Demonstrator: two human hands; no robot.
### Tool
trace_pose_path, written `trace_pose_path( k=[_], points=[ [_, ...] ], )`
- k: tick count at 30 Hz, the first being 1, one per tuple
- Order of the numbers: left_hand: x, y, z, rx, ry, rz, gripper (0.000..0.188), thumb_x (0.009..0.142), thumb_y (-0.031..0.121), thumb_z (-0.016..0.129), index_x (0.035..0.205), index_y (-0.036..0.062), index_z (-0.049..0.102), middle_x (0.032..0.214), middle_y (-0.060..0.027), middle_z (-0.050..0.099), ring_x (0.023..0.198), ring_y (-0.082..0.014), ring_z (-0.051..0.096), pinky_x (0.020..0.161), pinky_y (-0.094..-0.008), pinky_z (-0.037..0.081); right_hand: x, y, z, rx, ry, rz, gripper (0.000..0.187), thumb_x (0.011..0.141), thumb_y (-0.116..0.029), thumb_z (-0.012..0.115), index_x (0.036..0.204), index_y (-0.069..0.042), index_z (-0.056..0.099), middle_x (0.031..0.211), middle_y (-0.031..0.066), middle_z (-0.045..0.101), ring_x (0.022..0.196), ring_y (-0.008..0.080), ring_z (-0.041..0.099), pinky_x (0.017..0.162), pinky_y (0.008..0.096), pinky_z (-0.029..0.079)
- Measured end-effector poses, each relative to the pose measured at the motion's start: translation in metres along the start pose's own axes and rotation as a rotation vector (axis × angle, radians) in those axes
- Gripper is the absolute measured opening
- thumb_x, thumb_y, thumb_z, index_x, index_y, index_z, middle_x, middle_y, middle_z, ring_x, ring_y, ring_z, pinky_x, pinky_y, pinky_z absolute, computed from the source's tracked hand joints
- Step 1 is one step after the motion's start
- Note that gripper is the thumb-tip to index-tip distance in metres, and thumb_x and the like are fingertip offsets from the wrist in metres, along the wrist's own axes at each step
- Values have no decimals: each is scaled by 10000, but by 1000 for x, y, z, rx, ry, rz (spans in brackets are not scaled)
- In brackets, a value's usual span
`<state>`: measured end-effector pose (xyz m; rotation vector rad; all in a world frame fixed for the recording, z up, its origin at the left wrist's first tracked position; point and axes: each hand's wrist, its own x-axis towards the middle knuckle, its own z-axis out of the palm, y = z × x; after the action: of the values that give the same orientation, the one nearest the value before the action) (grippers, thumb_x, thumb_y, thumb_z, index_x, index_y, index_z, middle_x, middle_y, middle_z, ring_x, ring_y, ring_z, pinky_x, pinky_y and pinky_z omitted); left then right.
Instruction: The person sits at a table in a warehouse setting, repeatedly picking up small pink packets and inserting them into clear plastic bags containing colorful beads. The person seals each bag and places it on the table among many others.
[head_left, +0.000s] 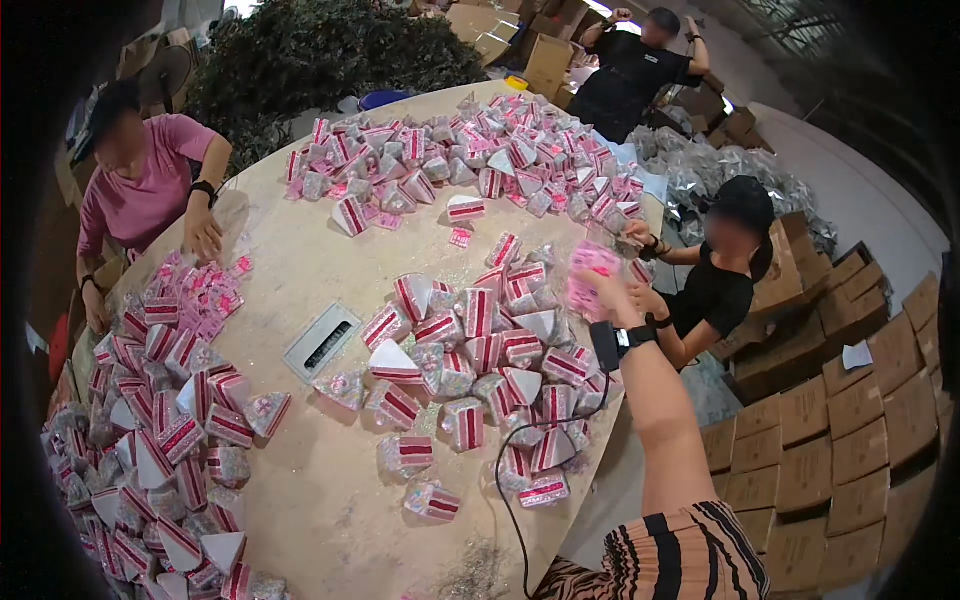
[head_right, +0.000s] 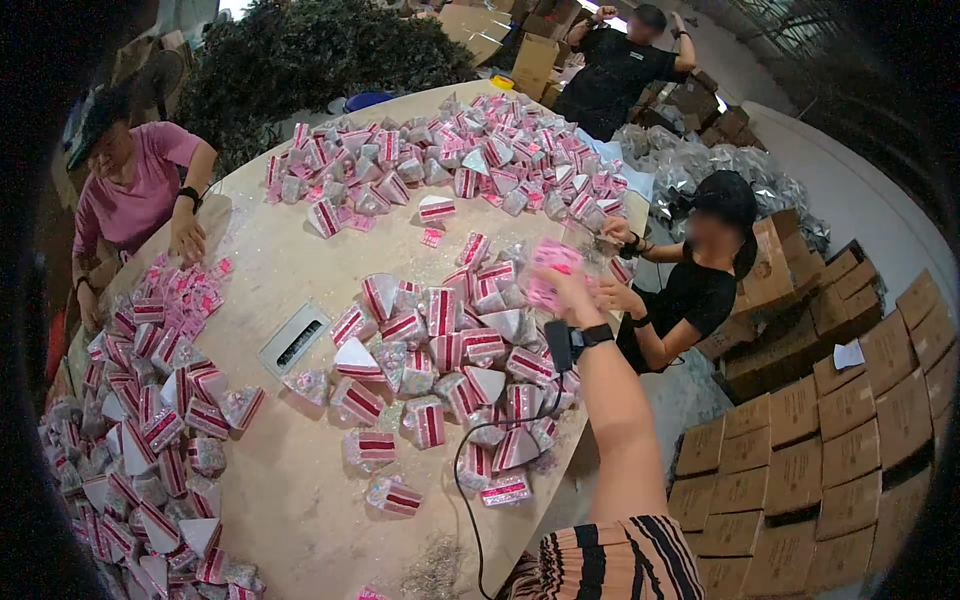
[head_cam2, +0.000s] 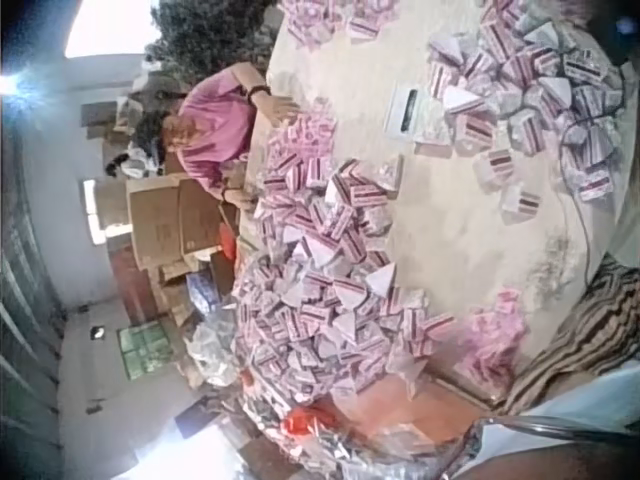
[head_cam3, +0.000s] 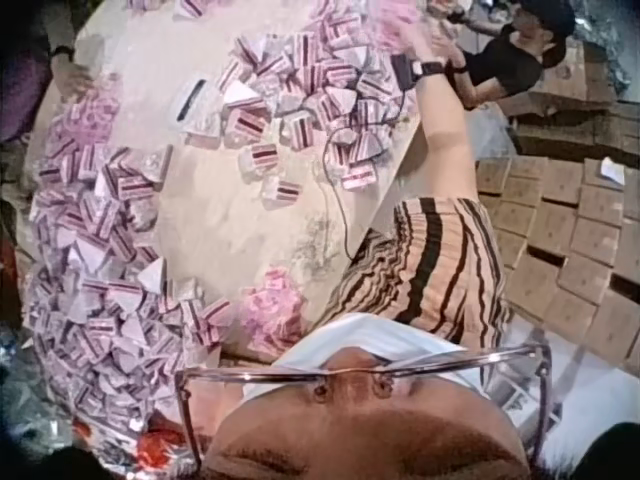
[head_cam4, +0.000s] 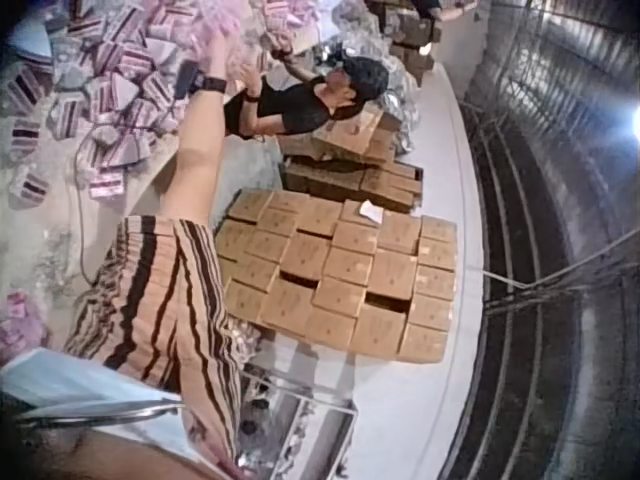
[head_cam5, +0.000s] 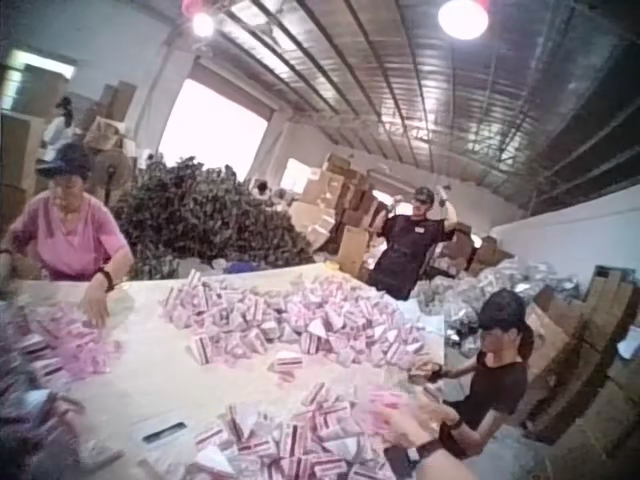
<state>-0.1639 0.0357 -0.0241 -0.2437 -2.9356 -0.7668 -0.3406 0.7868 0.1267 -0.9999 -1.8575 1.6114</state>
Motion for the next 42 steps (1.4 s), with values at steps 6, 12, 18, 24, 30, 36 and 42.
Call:
trace_pose_path(
  k=[6,12,18,24,30,36,42],
  points=[
    [4,8,0,41,-15,10,552,858,307,618,1353,90,509,1415,-265,407,1288,-504,394,1016,-608,382,72,65,-93,-208,552,158,1005,683,-358,854,1416,46,298,1328,171,491,1187,262,513,957,395,455],
    [8,12,5,50,-36,12,550,860,306,613,1353,88,506,1417,-264,406,1292,-502,390,1020,-608,376,122,87,-134,-399,723,4,1296,580,-428,906,1490,32,107,1456,202,321,1290,287,401,1045,397,369],
    [5,20,5,65,-2,3,548,863,306,607,1354,86,503,1419,-263,405,1296,-501,386,1025,-608,370,114,31,4,-325,263,-191,768,763,-298,780,1381,-27,412,1279,174,494,1128,227,507,864,346,456],
    [-2,36,13,65,28,-72,546,865,305,602,1354,84,500,1420,-262,403,1299,-500,382,1029,-608,364,27,-68,283,-355,-401,-443,776,746,-386,789,1339,1,473,1353,236,492,1268,319,469,1047,420,377],
    [3,42,14,60,68,-129,544,868,304,596,1355,81,497,1422,-261,402,1303,-498,378,1033,-608,358,-29,-70,476,-757,-783,-603,1133,602,-489,861,1497,-130,265,1497,241,303,1360,478,307,1086,525,340],
    [0,50,12,55,86,-206,543,871,304,591,1355,79,494,1424,-260,400,1306,-497,374,1038,-608,352,-83,-49,583,-1095,-831,-663,1135,565,-479,872,1500,-326,247,1555,215,176,1406,513,168,1013,706,322],
    [2,45,8,46,84,-249,541,873,303,585,1356,77,492,1426,-259,399,1310,-496,370,1042,-608,347,-97,3,647,-1209,-915,-989,886,683,-360,781,1463,-314,363,1576,161,178,1443,473,88,1105,661,211]
  ],
)
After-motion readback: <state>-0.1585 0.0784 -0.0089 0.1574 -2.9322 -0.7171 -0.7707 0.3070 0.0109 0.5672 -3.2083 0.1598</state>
